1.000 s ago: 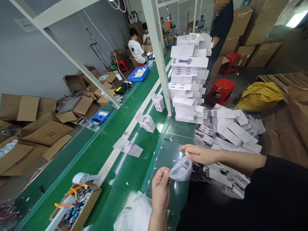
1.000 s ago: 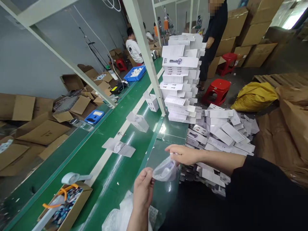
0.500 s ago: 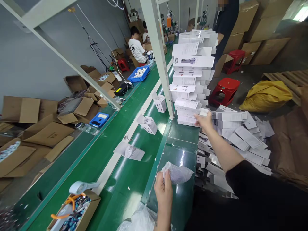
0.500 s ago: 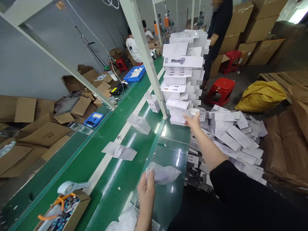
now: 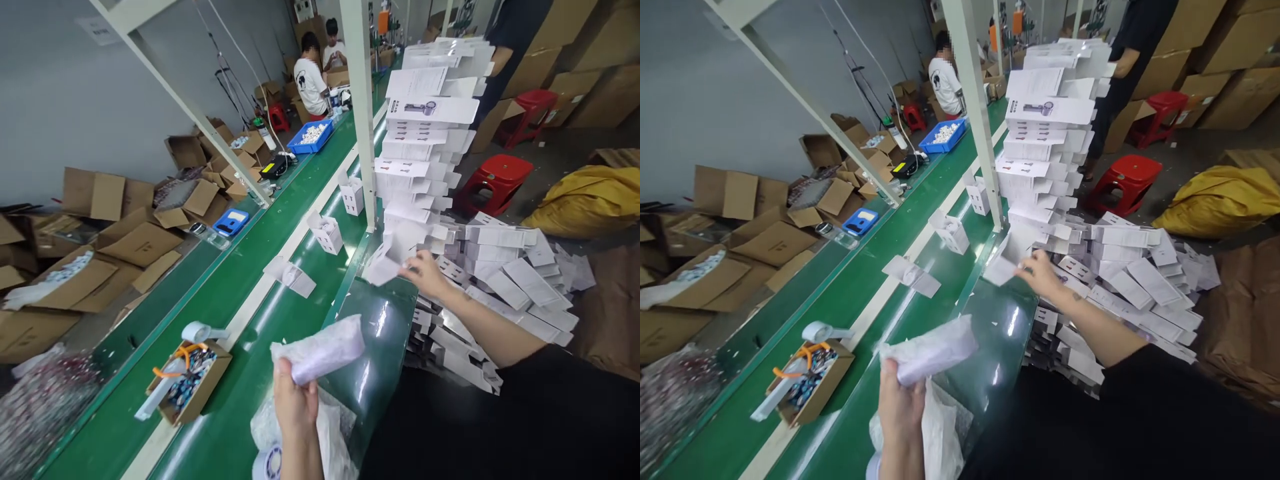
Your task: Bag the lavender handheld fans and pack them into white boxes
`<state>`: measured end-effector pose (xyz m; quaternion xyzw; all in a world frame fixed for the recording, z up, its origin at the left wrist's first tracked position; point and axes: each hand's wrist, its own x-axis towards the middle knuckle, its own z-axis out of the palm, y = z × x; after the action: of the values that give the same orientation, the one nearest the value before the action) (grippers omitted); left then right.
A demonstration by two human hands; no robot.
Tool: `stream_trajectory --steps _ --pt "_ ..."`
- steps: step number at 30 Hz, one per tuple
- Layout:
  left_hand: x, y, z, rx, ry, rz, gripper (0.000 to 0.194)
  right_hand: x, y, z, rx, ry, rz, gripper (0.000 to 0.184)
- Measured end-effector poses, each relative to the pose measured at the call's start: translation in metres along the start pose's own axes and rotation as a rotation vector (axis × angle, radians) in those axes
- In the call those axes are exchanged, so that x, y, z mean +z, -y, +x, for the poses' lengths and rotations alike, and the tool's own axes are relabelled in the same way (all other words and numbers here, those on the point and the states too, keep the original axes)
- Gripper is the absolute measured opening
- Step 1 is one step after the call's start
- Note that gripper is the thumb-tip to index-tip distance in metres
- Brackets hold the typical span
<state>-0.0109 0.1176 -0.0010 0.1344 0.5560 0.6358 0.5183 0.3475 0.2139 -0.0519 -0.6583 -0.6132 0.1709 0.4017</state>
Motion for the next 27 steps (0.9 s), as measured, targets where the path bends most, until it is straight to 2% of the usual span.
stream_trajectory --steps 4,6,8,10,11,14,16,18,20,22,25,27 --pt "0.009 -0.024 -0.011 0.068 -0.01 -0.054 0.033 0.053 0.042 -0.062 -0.381 0.437 0.137 0.023" --pt "0.019 -0.023 -0.015 0.094 -0.004 0.006 0.031 0.073 0.06 -0.079 -0.49 0.559 0.224 0.021" --pt "0.026 -0.017 -0.015 0.138 -0.026 0.096 0.031 0.084 0.072 -0.086 -0.524 0.613 0.277 0.036" --pt "0.025 -0.01 -0.014 0.21 -0.089 0.219 0.034 0.089 0.077 -0.086 -0.513 0.613 0.282 0.058" --pt "0.022 -0.007 -0.014 0.255 -0.124 0.299 0.035 0.089 0.078 -0.085 -0.502 0.603 0.271 0.062" --pt "0.01 -0.001 -0.021 0.415 -0.208 0.616 0.037 0.089 0.075 -0.088 -0.495 0.586 0.219 0.057" --pt "0.007 0.002 -0.03 0.585 -0.233 0.873 0.037 0.09 0.071 -0.095 -0.509 0.581 0.194 0.055" --pt "0.013 0.003 -0.038 0.789 -0.201 1.129 0.037 0.092 0.067 -0.105 -0.514 0.536 0.182 0.055" --pt "0.026 0.004 -0.044 0.943 -0.098 1.365 0.037 0.094 0.062 -0.114 -0.487 0.466 0.182 0.056" --pt "0.04 0.004 -0.048 0.967 -0.026 1.557 0.038 0.095 0.057 -0.123 -0.438 0.399 0.19 0.06" --pt "0.054 0.008 -0.055 0.832 -0.093 1.729 0.037 0.099 0.057 -0.134 -0.405 0.326 0.185 0.065" --pt "0.057 0.017 -0.061 0.76 -0.061 1.77 0.038 0.102 0.062 -0.14 -0.447 0.313 0.166 0.063"
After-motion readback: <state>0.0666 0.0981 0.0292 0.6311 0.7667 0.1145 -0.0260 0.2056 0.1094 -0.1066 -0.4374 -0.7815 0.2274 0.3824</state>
